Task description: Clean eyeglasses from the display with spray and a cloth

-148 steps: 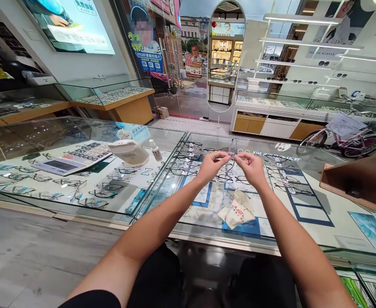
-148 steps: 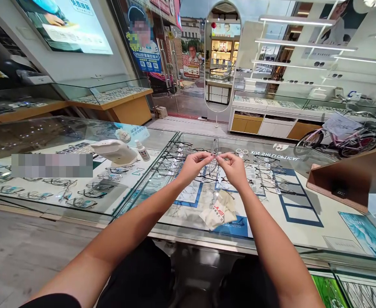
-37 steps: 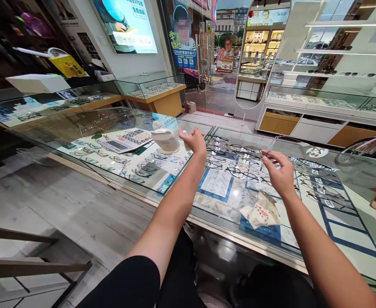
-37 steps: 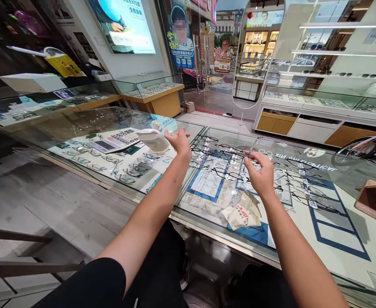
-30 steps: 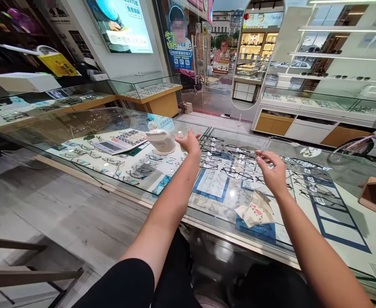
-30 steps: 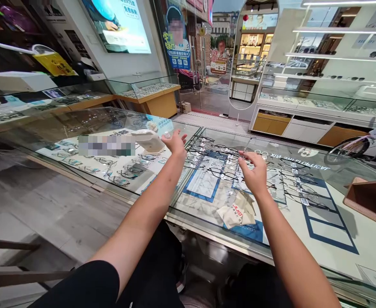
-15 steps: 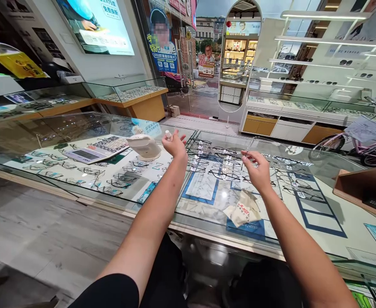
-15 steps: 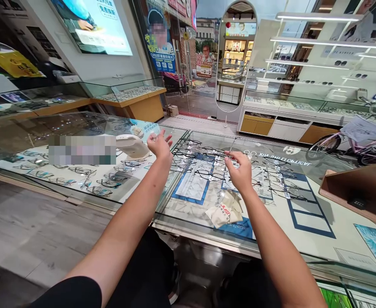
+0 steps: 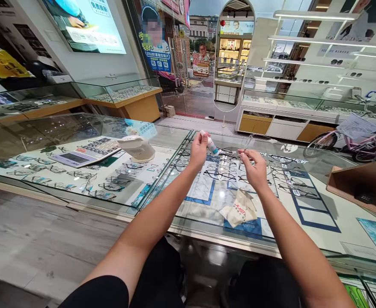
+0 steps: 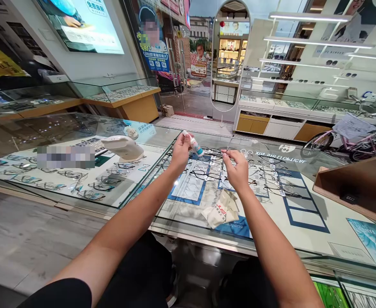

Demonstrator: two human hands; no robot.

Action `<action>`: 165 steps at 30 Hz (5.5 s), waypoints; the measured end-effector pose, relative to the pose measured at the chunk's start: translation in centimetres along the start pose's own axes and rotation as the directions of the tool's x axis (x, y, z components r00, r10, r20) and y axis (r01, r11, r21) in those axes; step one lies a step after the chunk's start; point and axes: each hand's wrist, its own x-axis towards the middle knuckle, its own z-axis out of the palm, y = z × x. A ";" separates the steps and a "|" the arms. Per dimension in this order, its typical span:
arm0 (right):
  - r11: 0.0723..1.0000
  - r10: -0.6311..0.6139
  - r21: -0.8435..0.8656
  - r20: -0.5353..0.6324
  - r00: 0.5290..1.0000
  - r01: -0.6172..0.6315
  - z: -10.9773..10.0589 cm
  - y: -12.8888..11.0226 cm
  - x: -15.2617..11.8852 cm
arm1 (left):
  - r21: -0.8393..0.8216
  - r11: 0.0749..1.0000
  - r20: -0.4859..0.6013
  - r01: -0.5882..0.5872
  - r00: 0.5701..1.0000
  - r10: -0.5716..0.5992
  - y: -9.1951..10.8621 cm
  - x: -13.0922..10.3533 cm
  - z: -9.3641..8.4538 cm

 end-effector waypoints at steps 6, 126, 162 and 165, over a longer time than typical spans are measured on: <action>0.999 0.007 0.039 0.042 0.999 -0.008 0.1 -0.6 -0.2 | -0.247 0.934 0.387 0.258 0.910 -0.149 0.0 -2.0 1.5; 0.352 0.467 0.813 0.278 0.839 -0.465 1.2 -1.8 -0.2 | 0.387 0.826 0.524 -0.409 0.835 0.168 2.0 -6.5 2.4; 0.498 0.465 0.699 0.285 0.838 -0.513 0.7 -3.4 -0.2 | 0.540 0.789 0.488 -0.294 0.873 -0.009 3.1 -4.6 1.6; 0.505 0.459 0.698 0.282 0.843 -0.508 0.7 -3.4 -0.2 | 0.497 0.821 0.518 -0.282 0.855 -0.020 3.0 -4.5 1.5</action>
